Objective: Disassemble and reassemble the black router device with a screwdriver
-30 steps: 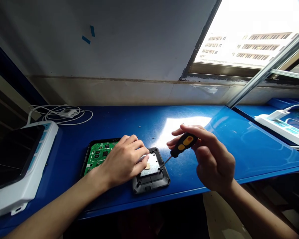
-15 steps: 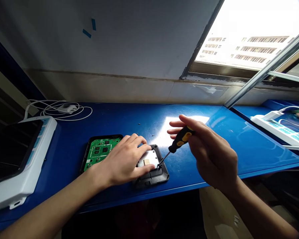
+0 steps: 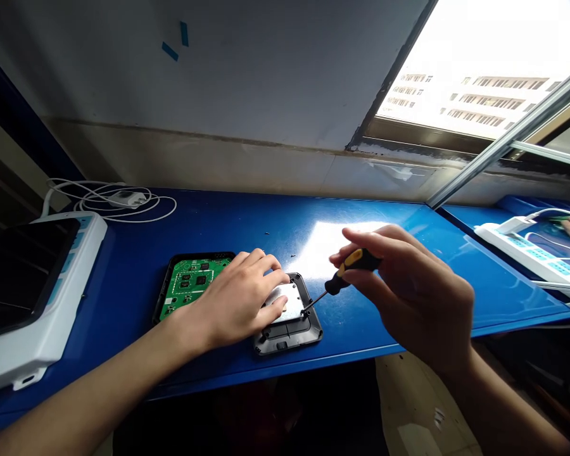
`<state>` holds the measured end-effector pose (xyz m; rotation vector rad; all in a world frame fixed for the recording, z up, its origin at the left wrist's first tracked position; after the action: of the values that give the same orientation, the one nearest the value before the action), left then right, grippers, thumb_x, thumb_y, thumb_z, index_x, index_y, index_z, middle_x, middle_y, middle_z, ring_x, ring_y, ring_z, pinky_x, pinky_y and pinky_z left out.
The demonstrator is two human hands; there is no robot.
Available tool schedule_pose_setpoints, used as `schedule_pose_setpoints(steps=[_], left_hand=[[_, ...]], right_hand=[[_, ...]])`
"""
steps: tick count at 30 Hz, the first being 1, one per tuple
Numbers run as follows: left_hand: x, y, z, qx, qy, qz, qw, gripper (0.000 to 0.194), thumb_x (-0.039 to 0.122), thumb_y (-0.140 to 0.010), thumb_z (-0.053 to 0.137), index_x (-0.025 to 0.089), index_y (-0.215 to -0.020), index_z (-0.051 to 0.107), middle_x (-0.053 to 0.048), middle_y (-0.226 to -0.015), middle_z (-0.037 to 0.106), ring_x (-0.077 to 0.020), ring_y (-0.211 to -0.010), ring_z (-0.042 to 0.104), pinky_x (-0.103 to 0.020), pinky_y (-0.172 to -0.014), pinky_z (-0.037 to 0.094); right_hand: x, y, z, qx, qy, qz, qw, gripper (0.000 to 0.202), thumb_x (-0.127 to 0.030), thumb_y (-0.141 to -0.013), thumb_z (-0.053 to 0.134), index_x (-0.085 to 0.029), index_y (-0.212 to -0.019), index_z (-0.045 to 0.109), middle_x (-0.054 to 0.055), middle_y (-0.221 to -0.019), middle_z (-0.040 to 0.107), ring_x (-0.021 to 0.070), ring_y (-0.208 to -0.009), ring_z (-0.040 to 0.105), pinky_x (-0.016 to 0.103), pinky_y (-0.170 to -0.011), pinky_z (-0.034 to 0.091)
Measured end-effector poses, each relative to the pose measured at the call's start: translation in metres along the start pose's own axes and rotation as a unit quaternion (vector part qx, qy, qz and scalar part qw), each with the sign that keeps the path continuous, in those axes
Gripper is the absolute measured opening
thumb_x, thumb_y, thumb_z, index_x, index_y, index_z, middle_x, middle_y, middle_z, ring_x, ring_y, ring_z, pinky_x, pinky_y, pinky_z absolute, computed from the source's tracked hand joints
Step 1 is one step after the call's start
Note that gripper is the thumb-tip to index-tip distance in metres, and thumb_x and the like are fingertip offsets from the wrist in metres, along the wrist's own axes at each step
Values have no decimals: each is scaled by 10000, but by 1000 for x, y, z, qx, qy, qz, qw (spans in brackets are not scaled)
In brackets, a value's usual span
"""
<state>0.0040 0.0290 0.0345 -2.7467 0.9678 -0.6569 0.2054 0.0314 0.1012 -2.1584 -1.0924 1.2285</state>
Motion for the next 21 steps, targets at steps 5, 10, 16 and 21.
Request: schedule_pose_setpoints(steps=[5, 10, 16, 21], left_hand=[[-1, 0, -1, 4, -7, -6, 1000, 217, 275, -1010, 609, 154, -1155, 715, -86, -1140, 689, -274, -1039, 583, -437, -892, 463], [-1, -1, -1, 1, -8, -8, 1000, 217, 279, -1015, 605, 158, -1158, 714, -80, -1126, 694, -267, -1020, 578, -428, -880, 460], [-1, 0, -2, 1, -11, -10, 1000, 214, 284, -1012, 605, 161, -1149, 716, -86, -1129, 696, -269, -1022, 579, -428, -880, 460], [-1, -1, -4, 14, -12, -6, 1000, 215, 285, -1014, 607, 163, -1157, 712, -80, -1117, 704, -265, -1020, 589, -419, -872, 461]], right_hand=[[2, 2, -1, -4, -31, 54, 998, 371, -283, -1060, 512, -342, -1402, 644, 77, -1247, 627, 232, -1113, 697, 399, -860, 666], [-1, -1, 0, -18, -64, 81, 994, 477, -169, -983, 658, -364, -1417, 626, 38, -1203, 739, 224, -1086, 746, 392, -898, 675], [6, -2, 1, 18, -97, 90, 991, 206, -358, -963, 701, -325, -1152, 774, 27, -984, 630, 179, -847, 728, 321, -658, 680], [8, 7, -1, -32, -171, 143, 974, 361, -326, -1072, 471, -290, -1376, 663, 88, -1312, 695, 275, -1193, 713, 422, -924, 670]])
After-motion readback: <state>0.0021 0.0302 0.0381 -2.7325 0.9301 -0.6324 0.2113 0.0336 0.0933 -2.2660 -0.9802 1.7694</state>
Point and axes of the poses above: each hand's wrist, its own y-axis away from the middle knuckle, its own z-axis out of the palm, x = y × z, the point moved 4 cm from there along -y, towards the middle knuckle
